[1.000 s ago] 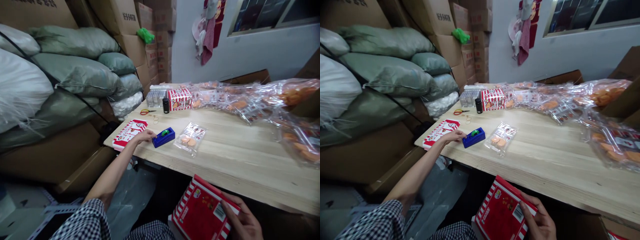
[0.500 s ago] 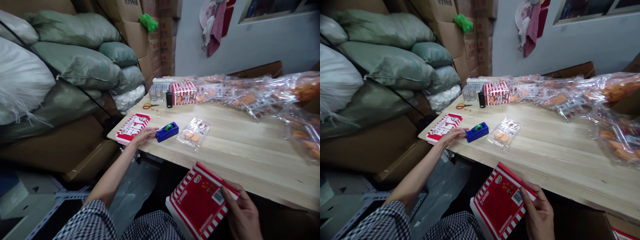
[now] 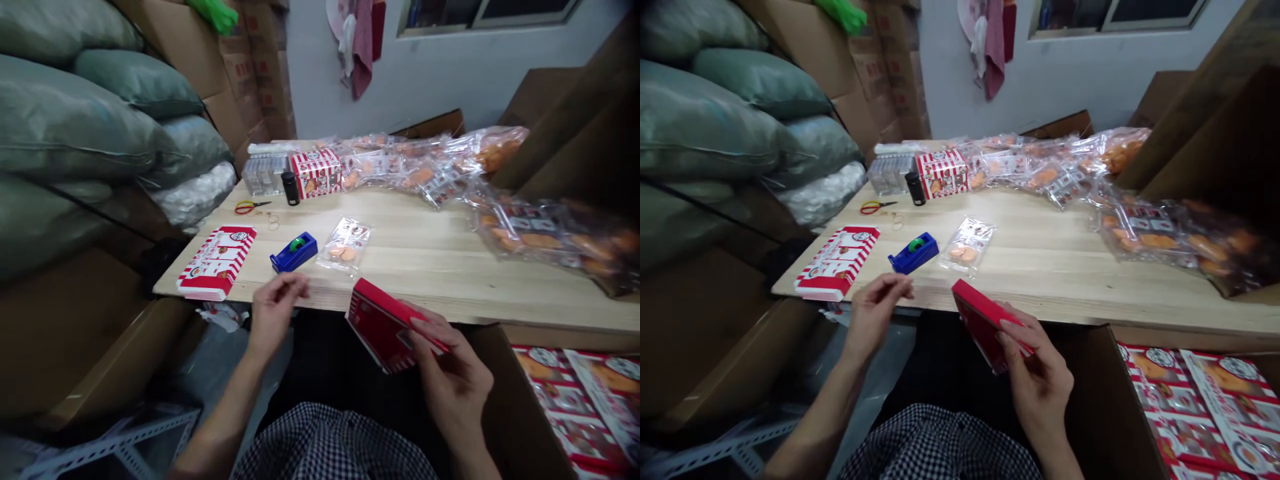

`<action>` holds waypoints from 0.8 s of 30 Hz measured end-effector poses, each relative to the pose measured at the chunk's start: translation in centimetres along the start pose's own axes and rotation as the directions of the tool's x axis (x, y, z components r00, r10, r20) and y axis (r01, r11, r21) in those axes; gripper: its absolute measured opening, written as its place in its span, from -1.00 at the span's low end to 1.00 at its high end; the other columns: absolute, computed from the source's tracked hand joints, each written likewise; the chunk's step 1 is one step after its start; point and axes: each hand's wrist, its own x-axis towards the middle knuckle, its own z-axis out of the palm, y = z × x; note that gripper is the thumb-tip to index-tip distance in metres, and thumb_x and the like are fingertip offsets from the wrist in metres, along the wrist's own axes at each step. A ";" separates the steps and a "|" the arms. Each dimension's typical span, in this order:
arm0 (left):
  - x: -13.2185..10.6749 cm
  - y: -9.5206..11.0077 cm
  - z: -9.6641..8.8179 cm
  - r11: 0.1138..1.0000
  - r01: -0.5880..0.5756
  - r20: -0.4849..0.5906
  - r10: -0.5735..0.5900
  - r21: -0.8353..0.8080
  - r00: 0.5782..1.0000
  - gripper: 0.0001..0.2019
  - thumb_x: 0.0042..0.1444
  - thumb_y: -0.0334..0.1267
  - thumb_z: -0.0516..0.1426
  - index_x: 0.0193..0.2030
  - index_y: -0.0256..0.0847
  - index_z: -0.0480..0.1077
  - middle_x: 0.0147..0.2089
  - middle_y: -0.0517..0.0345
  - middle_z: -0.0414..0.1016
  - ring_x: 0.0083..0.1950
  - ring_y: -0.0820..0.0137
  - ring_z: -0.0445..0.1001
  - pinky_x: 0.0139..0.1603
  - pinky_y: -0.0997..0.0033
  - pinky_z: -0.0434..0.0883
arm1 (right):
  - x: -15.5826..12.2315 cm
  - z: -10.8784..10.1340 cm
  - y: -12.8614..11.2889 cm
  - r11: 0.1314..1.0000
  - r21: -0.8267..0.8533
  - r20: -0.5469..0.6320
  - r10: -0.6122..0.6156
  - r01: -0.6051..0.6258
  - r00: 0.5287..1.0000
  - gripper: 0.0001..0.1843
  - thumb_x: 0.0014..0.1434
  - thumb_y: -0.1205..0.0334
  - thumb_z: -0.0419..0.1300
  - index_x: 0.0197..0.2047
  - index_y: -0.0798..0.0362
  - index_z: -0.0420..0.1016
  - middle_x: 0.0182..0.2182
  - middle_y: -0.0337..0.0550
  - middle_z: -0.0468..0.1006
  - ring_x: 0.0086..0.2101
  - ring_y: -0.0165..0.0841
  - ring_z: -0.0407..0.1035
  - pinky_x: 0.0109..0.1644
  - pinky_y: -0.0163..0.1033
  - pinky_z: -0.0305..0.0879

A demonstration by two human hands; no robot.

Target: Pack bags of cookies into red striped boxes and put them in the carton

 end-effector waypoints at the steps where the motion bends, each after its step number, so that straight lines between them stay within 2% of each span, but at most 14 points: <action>1: -1.7 1.4 1.4 0.996 0.044 0.045 -0.040 -0.079 0.998 -0.87 0.14 -0.21 0.26 -0.21 -0.19 0.56 -0.39 0.19 0.55 -0.35 0.43 0.51 -0.19 0.44 0.45 | 0.1 0.3 -0.4 0.997 -0.029 0.043 -0.069 0.070 0.997 -0.79 0.19 0.42 0.27 -0.14 -0.03 0.62 0.01 -0.06 0.61 0.08 -0.13 0.46 0.18 0.08 0.39; 3: -4.3 3.7 3.8 0.955 0.151 0.142 -0.118 -0.255 0.983 -0.84 0.13 -0.23 0.28 -0.15 -0.17 0.57 -0.39 0.19 0.55 -0.42 0.48 0.50 -0.28 0.48 0.46 | 0.0 0.6 -0.8 0.984 -0.075 0.120 -0.154 0.164 0.981 -0.70 0.20 0.49 0.23 -0.08 -0.05 0.61 0.06 -0.08 0.58 0.09 -0.13 0.45 0.20 0.13 0.36; 4: -5.2 4.4 4.7 0.921 0.213 0.205 -0.151 -0.326 0.967 -0.69 0.12 -0.25 0.29 0.03 -0.12 0.52 -0.39 0.20 0.55 -0.44 0.48 0.49 -0.31 0.48 0.46 | -0.1 0.7 -0.8 0.977 -0.091 0.149 -0.176 0.191 0.973 -0.65 0.20 0.52 0.22 -0.05 -0.07 0.60 0.09 -0.09 0.57 0.10 -0.13 0.45 0.20 0.14 0.36; 6: -6.2 5.1 6.0 0.844 0.316 0.299 -0.196 -0.434 0.934 -0.37 0.11 -0.27 0.31 0.32 -0.02 0.26 -0.40 0.22 0.56 -0.48 0.49 0.48 -0.34 0.48 0.47 | -0.4 0.7 -0.7 0.970 -0.099 0.190 -0.202 0.223 0.961 -0.59 0.20 0.56 0.19 -0.01 -0.08 0.58 0.12 -0.11 0.55 0.11 -0.13 0.44 0.21 0.17 0.36; 8: -6.5 5.1 6.7 0.785 0.383 0.338 -0.234 -0.487 0.911 -0.17 0.10 -0.27 0.32 0.45 0.01 0.01 -0.39 0.22 0.57 -0.48 0.49 0.48 -0.33 0.48 0.48 | -0.8 0.7 -0.5 0.965 -0.095 0.217 -0.221 0.246 0.951 -0.55 0.19 0.60 0.18 0.02 -0.08 0.57 0.13 -0.11 0.53 0.12 -0.12 0.43 0.22 0.21 0.35; 15: -7.0 4.2 7.4 0.752 0.425 0.307 -0.305 -0.503 0.902 -0.21 0.06 -0.22 0.35 0.37 -0.07 0.08 -0.32 0.15 0.62 -0.41 0.46 0.54 -0.29 0.49 0.48 | -1.5 1.1 -0.2 0.940 -0.092 0.249 -0.299 0.330 0.921 -0.51 0.21 0.58 0.16 0.08 -0.13 0.54 0.18 -0.13 0.48 0.13 -0.12 0.42 0.24 0.30 0.32; 19: -7.5 3.7 7.5 0.756 0.434 0.313 -0.313 -0.490 0.897 -0.32 0.06 -0.19 0.35 0.25 -0.12 0.14 -0.32 0.13 0.62 -0.49 0.48 0.50 -0.42 0.55 0.44 | -1.6 1.3 -0.2 0.944 -0.060 0.239 -0.302 0.324 0.923 -0.51 0.21 0.59 0.16 0.06 -0.12 0.54 0.16 -0.14 0.50 0.12 -0.13 0.43 0.27 0.32 0.27; 24: -7.5 2.8 7.8 0.848 0.335 0.254 -0.247 -0.411 0.935 -0.37 0.06 -0.14 0.34 0.20 -0.05 0.13 -0.34 0.24 0.54 -0.62 0.58 0.31 -0.62 0.63 0.24 | -1.5 1.2 -0.8 0.953 -0.039 0.220 -0.286 0.301 0.933 -0.53 0.21 0.60 0.16 0.04 -0.11 0.55 0.14 -0.13 0.53 0.12 -0.15 0.43 0.26 0.27 0.29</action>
